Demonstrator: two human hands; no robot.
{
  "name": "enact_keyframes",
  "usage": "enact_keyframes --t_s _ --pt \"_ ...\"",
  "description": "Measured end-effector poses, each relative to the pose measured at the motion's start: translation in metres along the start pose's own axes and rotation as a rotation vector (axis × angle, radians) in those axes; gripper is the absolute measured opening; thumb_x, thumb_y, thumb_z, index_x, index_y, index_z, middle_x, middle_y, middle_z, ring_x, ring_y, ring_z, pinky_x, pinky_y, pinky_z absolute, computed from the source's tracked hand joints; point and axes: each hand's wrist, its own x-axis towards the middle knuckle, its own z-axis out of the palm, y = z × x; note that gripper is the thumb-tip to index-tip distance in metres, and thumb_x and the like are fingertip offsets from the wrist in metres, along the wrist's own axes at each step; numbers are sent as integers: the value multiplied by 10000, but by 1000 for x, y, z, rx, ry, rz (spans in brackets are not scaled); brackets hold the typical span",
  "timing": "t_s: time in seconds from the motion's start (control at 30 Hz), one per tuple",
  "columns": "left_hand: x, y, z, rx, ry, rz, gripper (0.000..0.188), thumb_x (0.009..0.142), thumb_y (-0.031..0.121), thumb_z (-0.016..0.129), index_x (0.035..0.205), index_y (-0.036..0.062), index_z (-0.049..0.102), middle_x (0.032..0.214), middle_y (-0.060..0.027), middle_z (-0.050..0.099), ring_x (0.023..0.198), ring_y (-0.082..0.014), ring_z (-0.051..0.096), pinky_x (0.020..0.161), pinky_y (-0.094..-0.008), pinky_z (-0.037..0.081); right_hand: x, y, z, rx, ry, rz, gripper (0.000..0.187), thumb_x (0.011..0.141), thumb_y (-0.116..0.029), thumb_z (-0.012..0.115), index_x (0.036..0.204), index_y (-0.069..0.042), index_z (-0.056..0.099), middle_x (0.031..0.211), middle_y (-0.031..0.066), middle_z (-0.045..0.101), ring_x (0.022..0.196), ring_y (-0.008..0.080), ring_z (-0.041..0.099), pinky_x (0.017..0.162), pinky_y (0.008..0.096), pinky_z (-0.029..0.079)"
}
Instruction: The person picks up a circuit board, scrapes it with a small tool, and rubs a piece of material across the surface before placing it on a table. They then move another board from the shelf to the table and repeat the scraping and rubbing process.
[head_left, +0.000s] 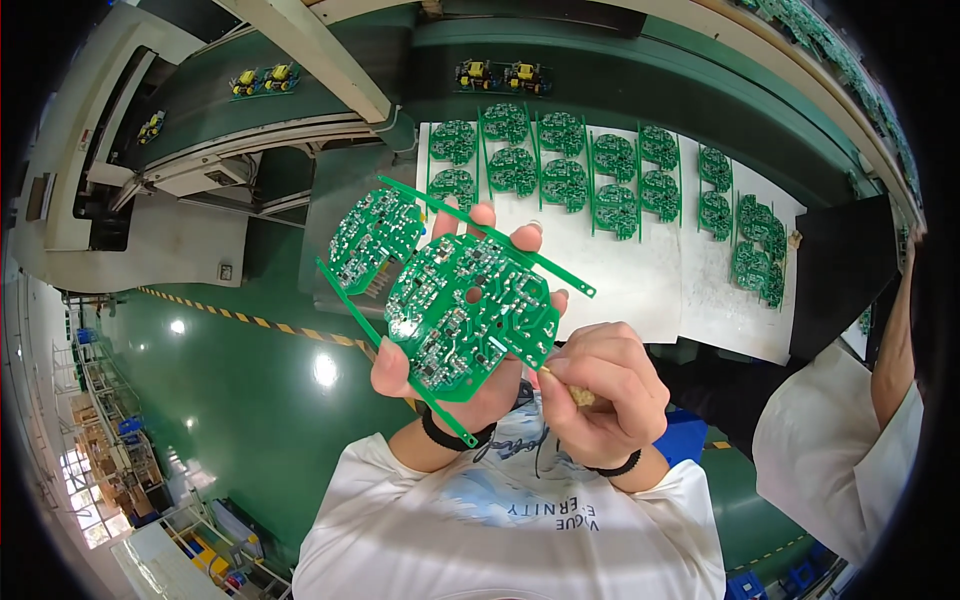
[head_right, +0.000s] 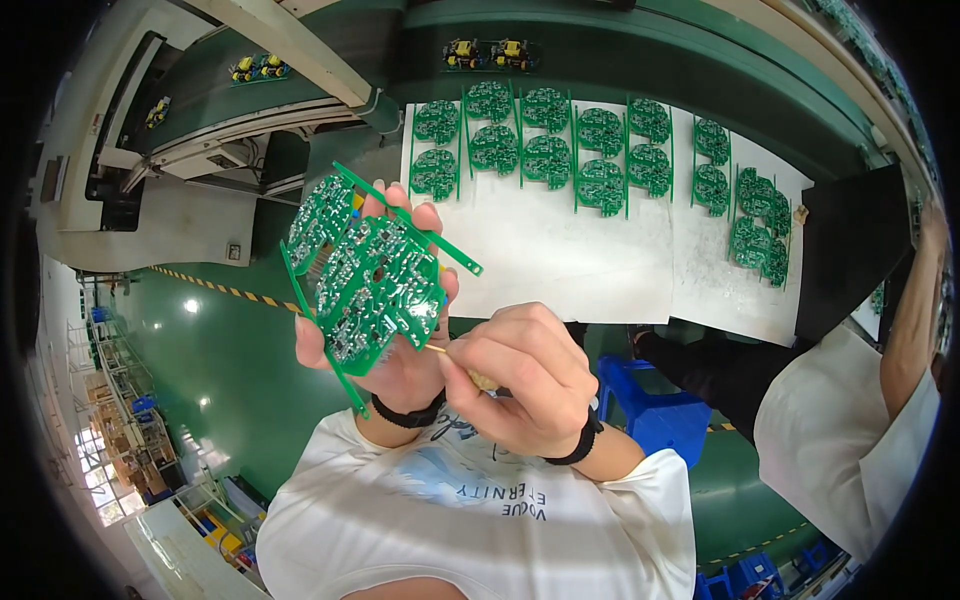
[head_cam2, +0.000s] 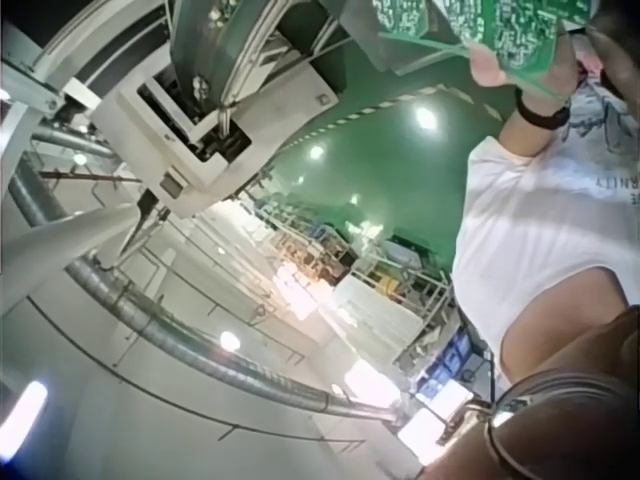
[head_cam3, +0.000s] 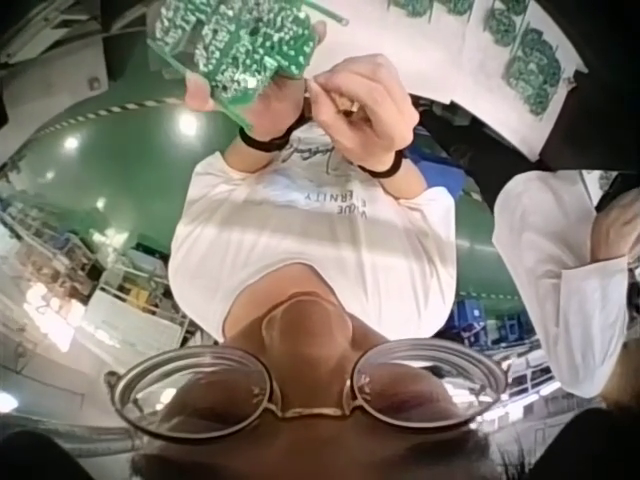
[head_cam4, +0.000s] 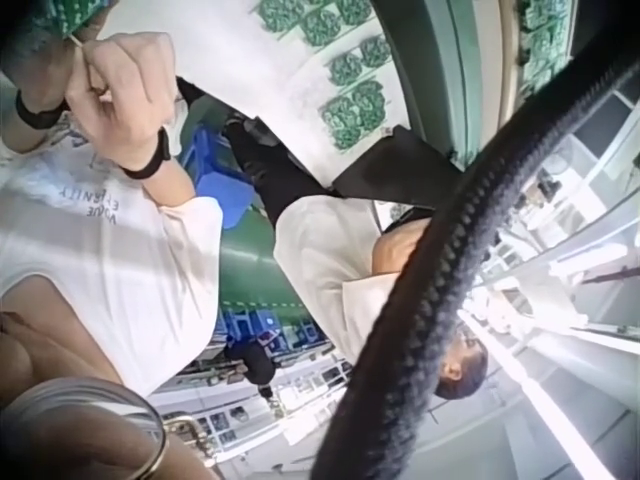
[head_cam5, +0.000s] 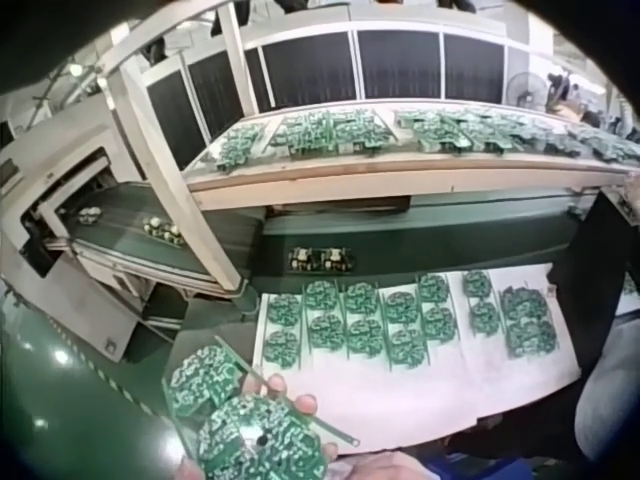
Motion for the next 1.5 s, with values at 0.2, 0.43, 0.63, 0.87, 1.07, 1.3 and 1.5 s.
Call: enact_keyframes --t_s 0.2,0.43,0.63,0.87,1.07,1.3,1.5 --pt "-2 -3 3 76 40 -17 891 639 376 734 1372 126 295 1327 -102 303 1276 -369 292 937 -577 446 -4 1 0 33 48 27 249 637 89 698 847 14 586 739 100 598 619 221 565 555 305 472" --pt "-4 -7 -1 168 -94 58 918 723 371 688 1409 5 199 1376 -134 251 1296 -334 277 940 -541 464 -7 1 -2 192 56 153 242 632 92 706 834 16 595 741 106 608 619 226 578 561 314 482" --pt "-3 -6 -2 146 -98 -34 945 668 429 677 1402 20 244 1340 -124 284 1279 -320 290 915 -493 488 -5 0 0 177 79 103 205 663 93 691 831 30 593 757 118 617 648 220 601 599 305 482" --pt "-4 -12 1 67 -1 -41 945 651 455 657 1391 15 268 1328 -128 302 1258 -326 318 907 -475 483 -4 -4 -4 249 47 230 205 688 100 679 860 38 587 762 119 621 676 224 614 630 305 491" --pt "-4 -11 0 79 81 58 911 684 417 636 1402 19 243 1355 -138 290 1265 -347 320 912 -506 464 -9 -1 -4 317 104 290 230 757 7 672 932 36 526 801 142 604 721 202 579 629 278 463" --pt "-2 -1 -7 274 -95 159 956 682 381 680 1421 34 183 1378 -142 276 1285 -358 301 932 -520 460 10 -6 3 398 397 89 397 681 109 709 1044 32 566 914 183 618 730 204 636 609 249 512" --pt "-3 1 11 472 35 224 1077 631 399 784 1432 58 151 1388 -140 273 1277 -357 321 930 -522 468 4 -20 -22 -14 71 252 426 659 113 715 1058 27 594 876 140 605 708 200 630 574 245 504"
